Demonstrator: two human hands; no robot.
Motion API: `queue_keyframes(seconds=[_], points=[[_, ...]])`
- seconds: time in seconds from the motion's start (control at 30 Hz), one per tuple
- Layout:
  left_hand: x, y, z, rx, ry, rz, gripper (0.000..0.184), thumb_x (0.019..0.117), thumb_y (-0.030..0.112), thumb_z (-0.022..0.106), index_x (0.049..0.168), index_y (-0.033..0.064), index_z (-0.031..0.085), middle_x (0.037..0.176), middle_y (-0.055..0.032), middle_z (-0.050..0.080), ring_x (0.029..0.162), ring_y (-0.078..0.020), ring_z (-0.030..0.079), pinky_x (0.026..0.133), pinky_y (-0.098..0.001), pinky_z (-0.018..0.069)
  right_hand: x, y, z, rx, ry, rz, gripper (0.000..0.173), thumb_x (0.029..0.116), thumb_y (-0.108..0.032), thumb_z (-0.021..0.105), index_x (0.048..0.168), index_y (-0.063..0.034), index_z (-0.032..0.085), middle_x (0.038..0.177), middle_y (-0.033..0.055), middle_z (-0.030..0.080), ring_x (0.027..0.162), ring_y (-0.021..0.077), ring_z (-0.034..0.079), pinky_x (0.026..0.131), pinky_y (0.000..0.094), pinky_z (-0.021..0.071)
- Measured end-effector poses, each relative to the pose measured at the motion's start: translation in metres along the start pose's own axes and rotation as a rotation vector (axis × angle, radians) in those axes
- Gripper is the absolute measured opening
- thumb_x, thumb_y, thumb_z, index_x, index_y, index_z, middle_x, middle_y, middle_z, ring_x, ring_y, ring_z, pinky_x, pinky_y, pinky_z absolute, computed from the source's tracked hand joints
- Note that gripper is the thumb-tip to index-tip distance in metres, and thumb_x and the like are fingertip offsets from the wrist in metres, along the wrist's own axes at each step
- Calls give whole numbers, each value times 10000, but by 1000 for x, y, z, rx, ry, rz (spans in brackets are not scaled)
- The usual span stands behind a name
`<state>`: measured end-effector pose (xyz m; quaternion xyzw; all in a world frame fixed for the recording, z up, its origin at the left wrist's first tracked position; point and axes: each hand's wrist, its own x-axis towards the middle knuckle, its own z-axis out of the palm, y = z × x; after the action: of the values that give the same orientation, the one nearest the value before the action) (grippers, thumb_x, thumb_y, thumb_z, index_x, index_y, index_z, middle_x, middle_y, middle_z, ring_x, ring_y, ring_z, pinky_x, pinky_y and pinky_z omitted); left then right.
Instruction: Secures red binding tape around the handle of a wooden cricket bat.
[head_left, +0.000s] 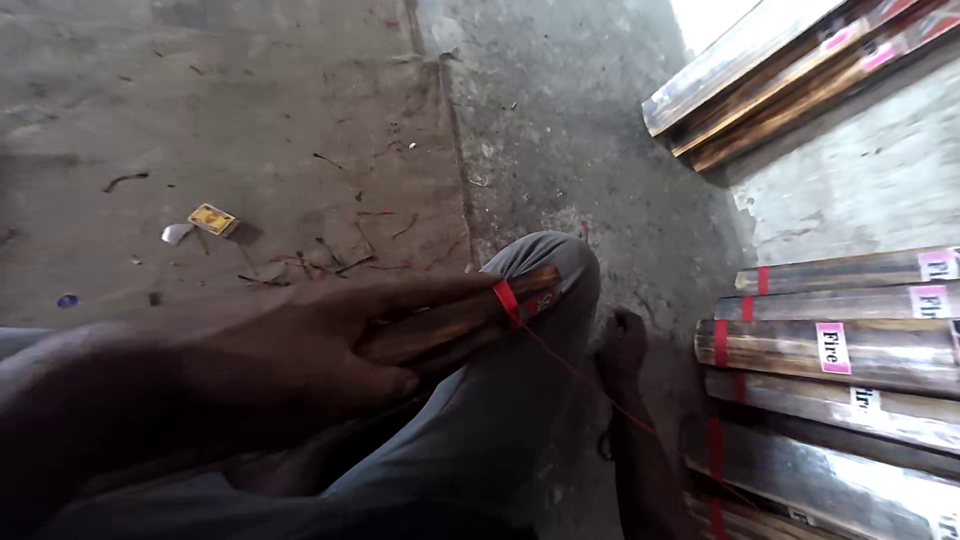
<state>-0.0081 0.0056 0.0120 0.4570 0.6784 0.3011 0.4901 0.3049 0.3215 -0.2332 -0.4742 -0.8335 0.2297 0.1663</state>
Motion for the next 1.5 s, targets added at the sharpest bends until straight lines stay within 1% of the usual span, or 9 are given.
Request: queue_keyframes(seconds=[0.17, 0.27, 0.43, 0.57, 0.8, 1.07, 1.2, 1.33, 1.5], points=[[-2, -5, 3, 1, -2, 110, 912, 785, 281, 828, 1527, 555, 373, 1336, 151, 640, 1095, -47, 667, 873, -359, 637, 40, 84, -48, -178, 79, 200, 398, 1017, -311, 597, 1354, -99, 612, 1304, 187, 628, 1185, 347, 619, 1007, 577, 509], [-3, 0, 3, -4, -26, 84, 890, 799, 293, 816, 1519, 567, 371, 1309, 144, 653, 1074, -52, 671, 864, -378, 632, 61, 108, -52, -140, 12, 193, 409, 980, -383, 658, 1295, -123, 651, 1197, 175, 676, 1088, 359, 656, 925, 614, 536], [-10, 1, 4, 27, -38, 41, 892, 814, 352, 816, 1506, 628, 326, 1333, 168, 634, 1102, -35, 659, 873, -397, 629, 68, 77, -25, -251, 108, 146, 298, 966, -305, 691, 1134, -61, 728, 1170, 207, 679, 1126, 412, 622, 995, 626, 460], [-10, 1, 4, 26, -42, 39, 885, 835, 335, 813, 1511, 622, 320, 1325, 151, 642, 1092, -43, 664, 869, -399, 628, 68, 76, -16, -409, 83, 156, 320, 1039, -331, 550, 1170, -79, 696, 1250, 220, 641, 1175, 447, 597, 954, 663, 483], [-9, -6, 3, -62, -57, 93, 907, 825, 256, 816, 1510, 611, 339, 1291, 123, 656, 1001, -61, 681, 784, -404, 638, 2, -22, -66, 269, -89, 175, 327, 1074, -292, 534, 1263, -29, 574, 996, 118, 710, 807, 238, 723, 746, 456, 637], [-10, -7, 0, -12, -83, 110, 915, 829, 313, 818, 1525, 610, 304, 1352, 131, 621, 1137, -68, 639, 895, -456, 604, -143, -153, -139, 262, -390, -22, 184, 969, -52, 644, 1138, -32, 713, 974, 37, 744, 813, 137, 716, 701, 317, 629], [-14, -11, 1, -52, -82, 127, 911, 817, 309, 821, 1524, 598, 325, 1367, 136, 616, 1144, -70, 640, 886, -471, 604, -168, -203, -146, 465, -633, -392, 108, 973, -111, 695, 1076, -115, 728, 1048, 20, 728, 983, 102, 700, 867, 286, 613], [-17, -14, 6, -45, -70, 173, 890, 836, 292, 797, 1536, 573, 324, 1463, 116, 534, 1216, -90, 601, 937, -471, 582, -136, -239, -175, 347, -347, -583, 117, 1021, -262, 635, 1128, -234, 673, 1065, -51, 726, 955, 85, 709, 817, 268, 619], [-18, -15, 11, -61, -75, 185, 949, 823, 220, 808, 1546, 571, 303, 1440, 72, 546, 1204, -132, 608, 923, -490, 586, -54, -217, -191, -241, -23, -500, 204, 999, -236, 626, 1100, -104, 743, 1020, 43, 711, 861, 141, 700, 738, 354, 628]])
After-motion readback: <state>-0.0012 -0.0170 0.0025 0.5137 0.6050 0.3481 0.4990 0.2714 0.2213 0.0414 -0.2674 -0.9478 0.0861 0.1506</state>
